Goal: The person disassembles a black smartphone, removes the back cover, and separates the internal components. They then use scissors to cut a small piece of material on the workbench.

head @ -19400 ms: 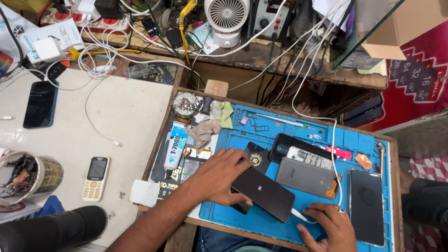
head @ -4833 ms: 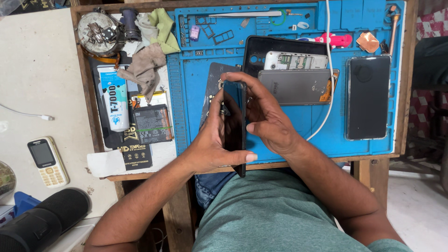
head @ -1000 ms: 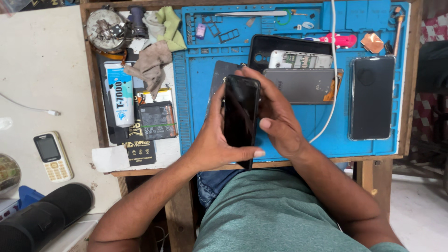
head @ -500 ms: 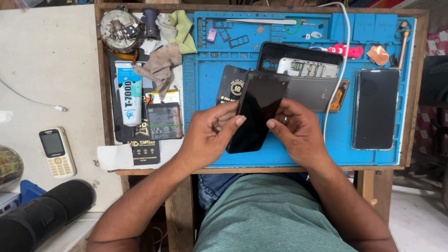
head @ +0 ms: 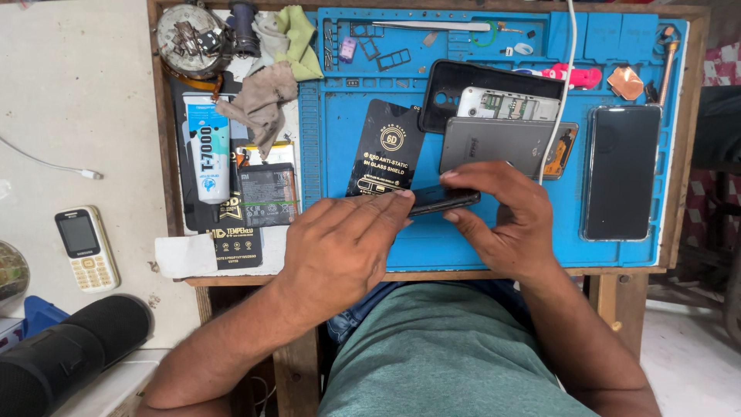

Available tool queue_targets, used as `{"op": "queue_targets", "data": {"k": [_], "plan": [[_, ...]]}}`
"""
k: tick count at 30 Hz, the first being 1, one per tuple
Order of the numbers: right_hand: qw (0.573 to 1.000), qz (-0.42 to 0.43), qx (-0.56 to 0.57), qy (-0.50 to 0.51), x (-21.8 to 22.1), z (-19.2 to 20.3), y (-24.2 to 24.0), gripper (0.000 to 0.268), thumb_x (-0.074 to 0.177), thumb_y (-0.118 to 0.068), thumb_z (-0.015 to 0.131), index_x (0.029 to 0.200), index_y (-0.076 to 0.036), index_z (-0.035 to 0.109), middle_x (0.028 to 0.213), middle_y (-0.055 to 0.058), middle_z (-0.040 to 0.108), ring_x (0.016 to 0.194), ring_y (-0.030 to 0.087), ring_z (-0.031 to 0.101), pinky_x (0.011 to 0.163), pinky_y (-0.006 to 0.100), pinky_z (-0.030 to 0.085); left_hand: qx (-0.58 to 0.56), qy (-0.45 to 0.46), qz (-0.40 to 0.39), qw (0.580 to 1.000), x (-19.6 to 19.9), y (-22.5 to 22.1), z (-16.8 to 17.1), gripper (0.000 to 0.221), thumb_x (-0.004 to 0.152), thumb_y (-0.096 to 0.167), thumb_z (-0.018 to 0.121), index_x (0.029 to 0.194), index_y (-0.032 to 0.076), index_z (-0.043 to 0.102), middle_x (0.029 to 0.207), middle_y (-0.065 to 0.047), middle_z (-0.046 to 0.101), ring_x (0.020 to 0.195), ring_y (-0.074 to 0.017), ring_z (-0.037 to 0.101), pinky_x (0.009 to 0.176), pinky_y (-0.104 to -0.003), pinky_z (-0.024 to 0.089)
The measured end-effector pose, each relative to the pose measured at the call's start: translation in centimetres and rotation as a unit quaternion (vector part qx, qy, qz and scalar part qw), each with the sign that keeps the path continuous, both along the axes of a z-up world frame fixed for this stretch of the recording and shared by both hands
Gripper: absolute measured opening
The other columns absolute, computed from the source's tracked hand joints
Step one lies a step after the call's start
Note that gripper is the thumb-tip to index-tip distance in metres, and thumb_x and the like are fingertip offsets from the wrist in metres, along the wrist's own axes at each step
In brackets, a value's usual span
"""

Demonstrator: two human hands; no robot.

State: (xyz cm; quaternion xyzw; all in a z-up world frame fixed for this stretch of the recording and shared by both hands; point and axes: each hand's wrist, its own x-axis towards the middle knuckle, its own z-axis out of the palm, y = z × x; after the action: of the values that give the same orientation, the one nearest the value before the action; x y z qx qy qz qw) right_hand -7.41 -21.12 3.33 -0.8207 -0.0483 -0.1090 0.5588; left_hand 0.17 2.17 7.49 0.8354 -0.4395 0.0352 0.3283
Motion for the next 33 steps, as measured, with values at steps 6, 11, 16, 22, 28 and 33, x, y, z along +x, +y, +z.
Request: {"op": "queue_targets", "data": {"k": [6,11,16,22,28,33], "plan": [[0.995,0.064,0.073,-0.009,-0.1,-1.3,0.6,0.017,0.094,-0.004,0.08,0.109,-0.006,0.073,0.114,0.011,0.073,0.108,0.02,0.072,0.094,0.031,0.059,0.008,0.013,-0.029,0.999,-0.3,-0.3,-1.2,0.033,0.088,0.007,0.069,0.12,0.003,0.072,0.112,-0.006,0.075,0.101,-0.0182,0.072,0.081,-0.033,0.052],[0.998,0.027,0.057,0.008,0.1,-1.6,0.9,0.021,0.089,-0.01,0.082,0.106,-0.002,0.072,0.113,0.012,0.072,0.106,0.02,0.072,0.09,0.03,0.061,0.001,0.032,-0.032,0.999,-0.3,-0.6,-1.5,0.03,0.09,0.009,0.07,0.119,0.004,0.073,0.11,-0.004,0.075,0.098,-0.0173,0.071,0.079,-0.034,0.05],[0.999,0.032,0.006,-0.002,-0.1,-1.5,0.6,0.021,0.089,-0.013,0.083,0.104,-0.003,0.074,0.11,0.012,0.073,0.1,0.019,0.074,0.084,0.027,0.063,-0.023,0.073,-0.033,0.997,-0.1,-0.9,-1.7,0.02,0.094,0.013,0.073,0.113,0.005,0.074,0.107,-0.004,0.076,0.094,-0.0185,0.073,0.077,-0.034,0.05],[0.995,0.0,-0.088,-0.037,-0.6,-1.1,0.7,0.02,0.088,-0.012,0.085,0.102,-0.004,0.074,0.106,0.01,0.074,0.093,0.02,0.075,0.079,0.027,0.062,-0.068,0.206,-0.056,0.975,1.7,0.0,-1.7,0.018,0.09,0.015,0.08,0.103,0.005,0.073,0.104,-0.009,0.077,0.092,-0.0259,0.075,0.079,-0.036,0.06],[0.994,-0.008,-0.097,-0.042,-0.8,-1.1,0.6,0.018,0.089,-0.011,0.084,0.101,-0.003,0.073,0.104,0.01,0.074,0.093,0.019,0.075,0.078,0.028,0.06,-0.142,0.282,-0.077,0.946,2.1,-0.2,-3.0,0.015,0.089,0.008,0.08,0.101,0.003,0.072,0.106,-0.01,0.076,0.097,-0.0243,0.077,0.083,-0.032,0.063],[0.993,0.012,-0.101,-0.058,-1.1,-1.3,0.4,0.017,0.086,-0.009,0.083,0.097,-0.002,0.073,0.1,0.011,0.073,0.089,0.02,0.073,0.075,0.03,0.057,-0.151,0.266,-0.098,0.947,1.5,-0.3,-3.6,0.013,0.088,0.005,0.079,0.098,0.002,0.071,0.104,-0.009,0.076,0.096,-0.0234,0.076,0.081,-0.032,0.062]]}}
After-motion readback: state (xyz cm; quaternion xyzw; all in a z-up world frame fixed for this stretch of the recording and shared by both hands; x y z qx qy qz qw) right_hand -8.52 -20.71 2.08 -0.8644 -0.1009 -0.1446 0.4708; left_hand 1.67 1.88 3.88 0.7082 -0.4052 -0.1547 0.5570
